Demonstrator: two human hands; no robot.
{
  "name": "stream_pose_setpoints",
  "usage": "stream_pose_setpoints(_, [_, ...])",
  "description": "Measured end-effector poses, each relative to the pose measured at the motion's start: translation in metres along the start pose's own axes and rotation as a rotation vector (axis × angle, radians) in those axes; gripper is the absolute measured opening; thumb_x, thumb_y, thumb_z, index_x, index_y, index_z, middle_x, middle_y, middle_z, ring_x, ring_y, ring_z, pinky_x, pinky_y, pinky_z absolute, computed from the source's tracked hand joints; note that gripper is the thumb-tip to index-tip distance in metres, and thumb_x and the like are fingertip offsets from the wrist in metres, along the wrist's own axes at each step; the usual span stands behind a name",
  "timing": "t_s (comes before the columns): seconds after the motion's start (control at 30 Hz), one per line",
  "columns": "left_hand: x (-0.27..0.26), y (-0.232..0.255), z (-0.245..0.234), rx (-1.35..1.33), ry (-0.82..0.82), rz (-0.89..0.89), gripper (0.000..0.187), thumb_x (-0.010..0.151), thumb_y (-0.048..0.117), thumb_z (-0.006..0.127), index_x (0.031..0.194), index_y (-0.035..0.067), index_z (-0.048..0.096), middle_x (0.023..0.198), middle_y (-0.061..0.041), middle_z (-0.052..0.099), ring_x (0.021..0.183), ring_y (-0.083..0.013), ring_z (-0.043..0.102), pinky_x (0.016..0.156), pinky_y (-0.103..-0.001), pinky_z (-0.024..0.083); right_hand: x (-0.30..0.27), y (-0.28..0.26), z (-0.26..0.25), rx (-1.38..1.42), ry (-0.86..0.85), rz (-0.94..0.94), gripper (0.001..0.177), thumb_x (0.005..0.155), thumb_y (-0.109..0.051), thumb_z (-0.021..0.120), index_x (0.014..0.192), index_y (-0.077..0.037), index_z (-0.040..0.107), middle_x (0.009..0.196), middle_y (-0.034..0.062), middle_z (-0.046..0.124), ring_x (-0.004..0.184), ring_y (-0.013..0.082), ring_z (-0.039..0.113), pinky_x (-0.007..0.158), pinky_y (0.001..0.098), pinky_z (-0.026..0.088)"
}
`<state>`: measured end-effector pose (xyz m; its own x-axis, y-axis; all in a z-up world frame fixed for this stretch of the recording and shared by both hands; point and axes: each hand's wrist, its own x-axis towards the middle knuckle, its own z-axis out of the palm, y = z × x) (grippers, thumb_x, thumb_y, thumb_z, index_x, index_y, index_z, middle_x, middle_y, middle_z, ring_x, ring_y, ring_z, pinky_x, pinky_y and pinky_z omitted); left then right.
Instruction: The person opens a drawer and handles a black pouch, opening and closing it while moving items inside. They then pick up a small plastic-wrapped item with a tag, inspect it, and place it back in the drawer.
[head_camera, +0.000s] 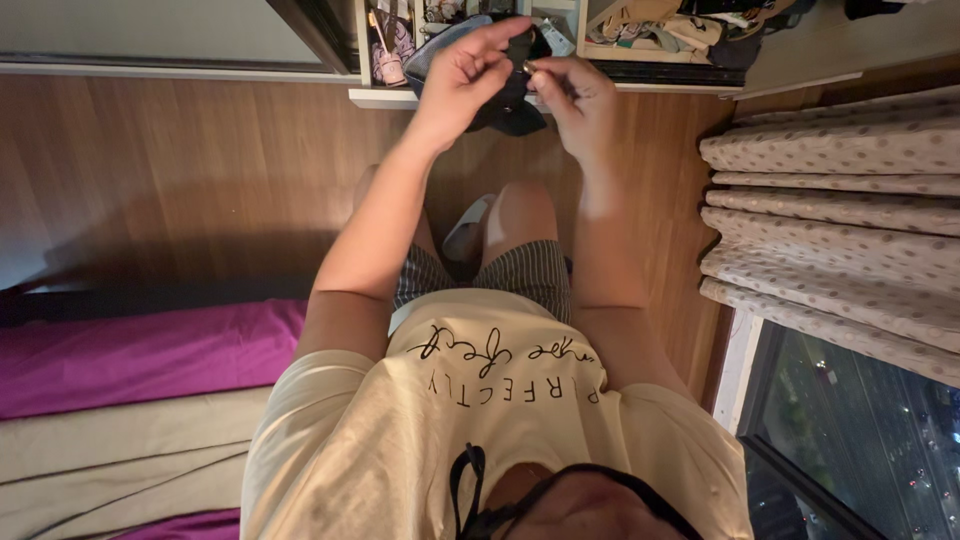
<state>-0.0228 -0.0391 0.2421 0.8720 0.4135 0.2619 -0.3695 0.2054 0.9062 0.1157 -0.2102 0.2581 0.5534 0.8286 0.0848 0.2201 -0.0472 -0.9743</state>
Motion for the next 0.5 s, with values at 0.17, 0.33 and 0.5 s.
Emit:
stream_pose_setpoints(0.17, [0.0,0.004,0.0,-0.14,-0.025,-0.071,0.038,0.11,-0.007,0.058,0.146,0.004,0.059,0.13,0.001,0.068,0.113,-0.0038,0.062,0.102,-0.022,0.049,0.001,0.006,-0.001,-0.022,0.046,0.012,0.017,0.105,-0.007,0.073,0.12,0.001,0.072,0.102,0.0034,0.074,0.09,0.0082,0.069,0.081,0.0231,0.057])
stream_pose_setpoints(0.33, [-0.001,0.002,0.002,-0.14,-0.018,-0.107,0.039,0.11,-0.006,0.061,0.146,0.005,0.059,0.109,0.003,0.069,0.095,-0.001,0.058,0.086,-0.019,0.048,0.003,0.009,0.002,-0.025,0.124,0.021,0.019,0.1,-0.005,0.079,0.117,0.001,0.073,0.1,0.0034,0.076,0.086,0.0081,0.069,0.079,0.0233,0.059])
stream_pose_setpoints(0.5, [-0.005,-0.001,0.001,-0.075,0.02,-0.106,0.039,0.108,-0.006,0.064,0.145,0.006,0.061,0.101,0.006,0.066,0.085,0.0005,0.053,0.077,-0.017,0.043,-0.001,-0.006,0.006,-0.102,0.138,0.014,0.018,0.101,-0.003,0.078,0.118,0.001,0.074,0.097,0.0028,0.074,0.082,0.0078,0.068,0.072,0.0227,0.057])
